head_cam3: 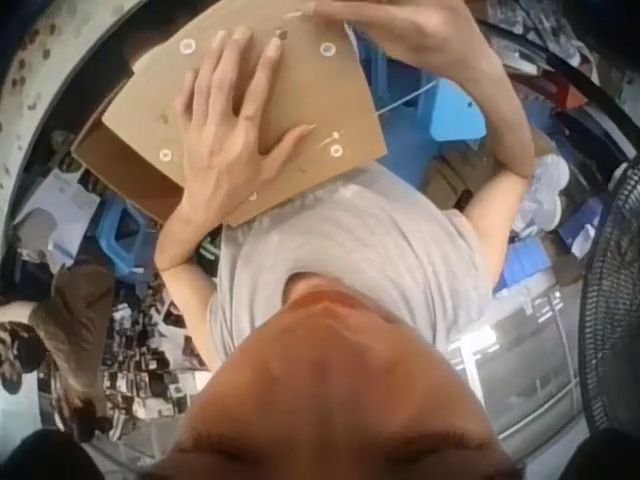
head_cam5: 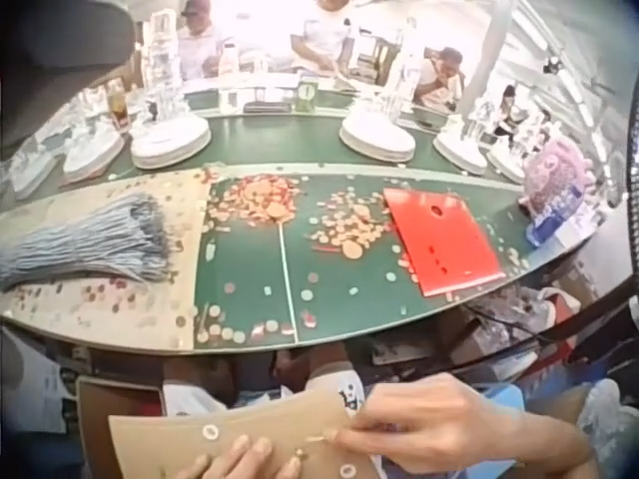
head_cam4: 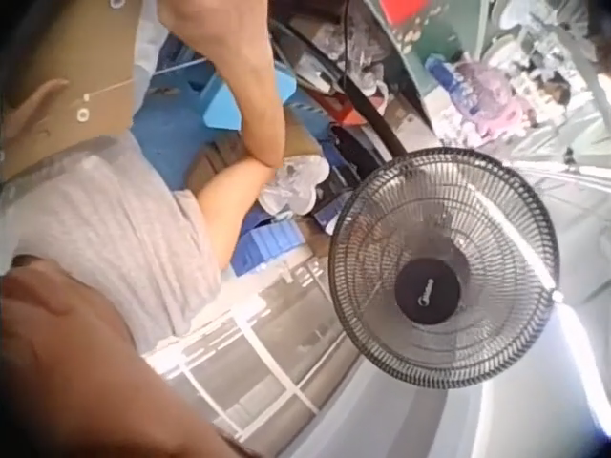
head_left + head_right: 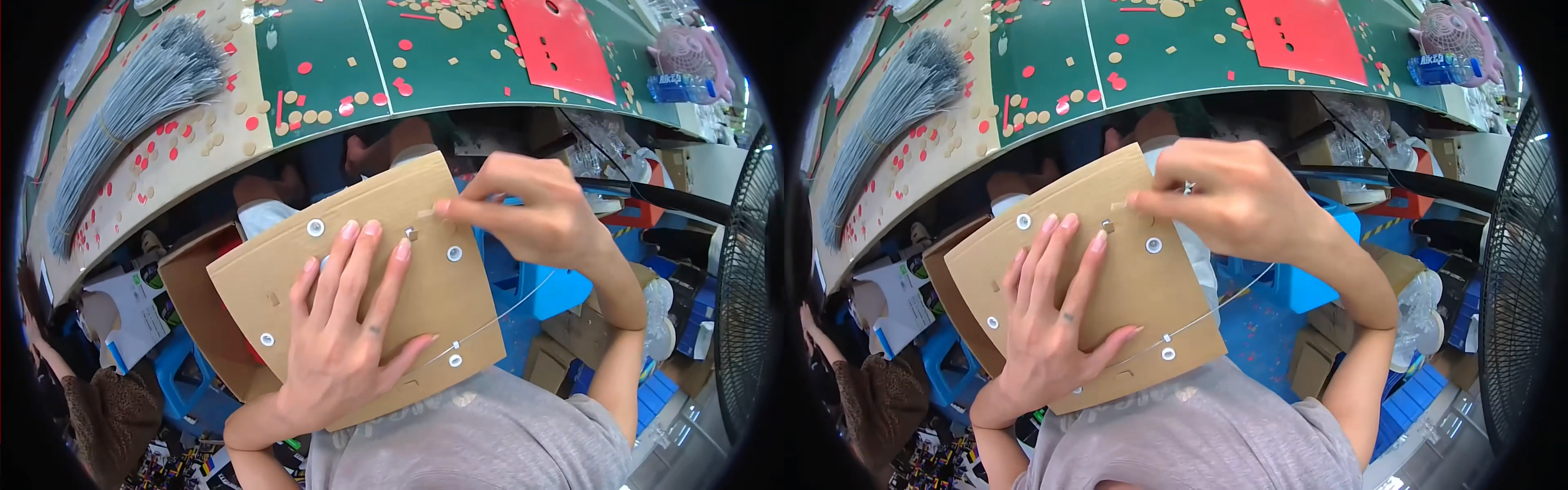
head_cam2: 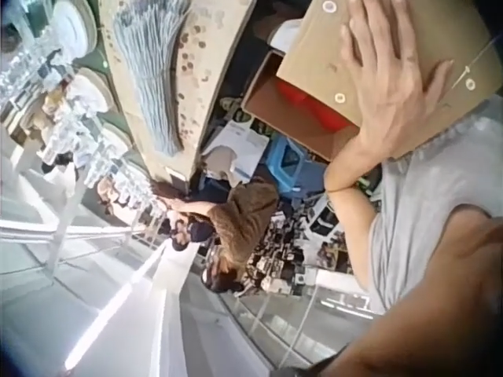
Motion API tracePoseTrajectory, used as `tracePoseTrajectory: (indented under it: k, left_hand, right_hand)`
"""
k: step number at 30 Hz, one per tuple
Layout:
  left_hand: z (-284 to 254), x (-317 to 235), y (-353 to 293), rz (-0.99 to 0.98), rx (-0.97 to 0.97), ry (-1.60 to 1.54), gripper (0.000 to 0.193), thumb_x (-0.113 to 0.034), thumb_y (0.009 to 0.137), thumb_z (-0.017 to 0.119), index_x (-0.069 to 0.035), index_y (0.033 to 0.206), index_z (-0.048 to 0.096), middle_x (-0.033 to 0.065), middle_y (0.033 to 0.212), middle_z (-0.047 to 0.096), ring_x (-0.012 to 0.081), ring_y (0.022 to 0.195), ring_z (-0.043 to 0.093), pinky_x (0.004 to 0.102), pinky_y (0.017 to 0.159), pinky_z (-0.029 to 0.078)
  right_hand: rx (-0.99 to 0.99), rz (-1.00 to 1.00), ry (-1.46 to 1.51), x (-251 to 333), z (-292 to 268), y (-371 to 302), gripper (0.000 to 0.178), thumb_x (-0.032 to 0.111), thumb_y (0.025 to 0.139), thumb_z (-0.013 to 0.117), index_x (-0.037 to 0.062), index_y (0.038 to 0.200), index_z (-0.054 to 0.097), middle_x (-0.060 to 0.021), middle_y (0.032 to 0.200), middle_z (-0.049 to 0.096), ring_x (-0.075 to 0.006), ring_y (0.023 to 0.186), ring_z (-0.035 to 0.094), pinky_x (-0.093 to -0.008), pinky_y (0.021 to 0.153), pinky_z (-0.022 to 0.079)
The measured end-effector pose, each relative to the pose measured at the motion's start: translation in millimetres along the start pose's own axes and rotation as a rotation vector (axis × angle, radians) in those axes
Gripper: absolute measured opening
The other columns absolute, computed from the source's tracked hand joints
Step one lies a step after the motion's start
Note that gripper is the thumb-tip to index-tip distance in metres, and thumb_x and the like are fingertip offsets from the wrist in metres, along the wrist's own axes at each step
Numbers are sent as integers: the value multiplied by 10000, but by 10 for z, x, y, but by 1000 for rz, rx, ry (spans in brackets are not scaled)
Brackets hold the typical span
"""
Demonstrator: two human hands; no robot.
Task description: Manual assembly of light fixture bases and associated cardboard templates on an assembly line.
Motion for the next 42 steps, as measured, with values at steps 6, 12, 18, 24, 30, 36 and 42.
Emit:
tracePoseTrajectory:
  k: [6,12,18,24,30,36,42]
  left_hand:
    - [24,17,-12,-12,20,-7,883,-418,743,830,-52,1479,507,237,1555,389,407,1442,388,535,1129,285]
    - [-38,19,25,9,1,-20,810,-404,741,825,-106,1446,560,196,1515,456,326,1393,452,481,1086,294]
    - [-28,53,-2,-1,-21,-82,740,-400,762,796,-108,1412,596,162,1514,485,274,1401,463,461,1108,265]
    - [13,17,10,16,1,49,760,-446,769,794,-76,1405,602,170,1503,498,310,1401,465,477,1127,270]
    - [25,25,-2,43,3,88,791,-473,739,818,-82,1396,614,179,1495,500,333,1398,461,477,1134,285]
    - [35,33,25,29,6,108,762,-494,777,774,-96,1406,609,157,1488,515,296,1388,478,462,1136,272]
    - [36,49,29,6,-6,85,752,-509,793,760,-121,1418,603,202,1460,503,344,1381,476,451,1059,343]
  right_hand:
    - [121,-61,-60,118,42,-13,419,55,616,740,60,1033,776,-29,832,614,-179,669,613,-288,507,486]
    - [207,-139,-111,100,54,-8,325,142,745,691,38,1051,731,-28,877,553,-165,740,593,-294,577,499]
    - [212,-104,-37,91,21,-3,432,59,666,756,41,1098,766,-33,865,627,-176,701,617,-287,525,479]
    - [273,-168,-149,156,36,-15,356,103,738,678,-13,1071,727,-45,878,552,-165,809,584,-279,588,467]
    - [271,-119,-156,228,60,-22,454,82,678,705,-30,1116,745,-50,875,594,-162,738,601,-292,586,488]
    - [311,-74,-114,186,82,-52,460,89,667,704,-56,1103,739,-76,915,628,-192,783,634,-306,622,527]
    - [293,-130,-158,182,35,-14,444,66,681,701,-62,1105,736,-107,939,640,-219,795,663,-302,641,562]
Point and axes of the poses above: each hand's wrist, its own y-axis towards the middle knuckle, its own z-axis out of the palm, x = y × z, the point moved 5 cm from there along y, towards the middle knuckle
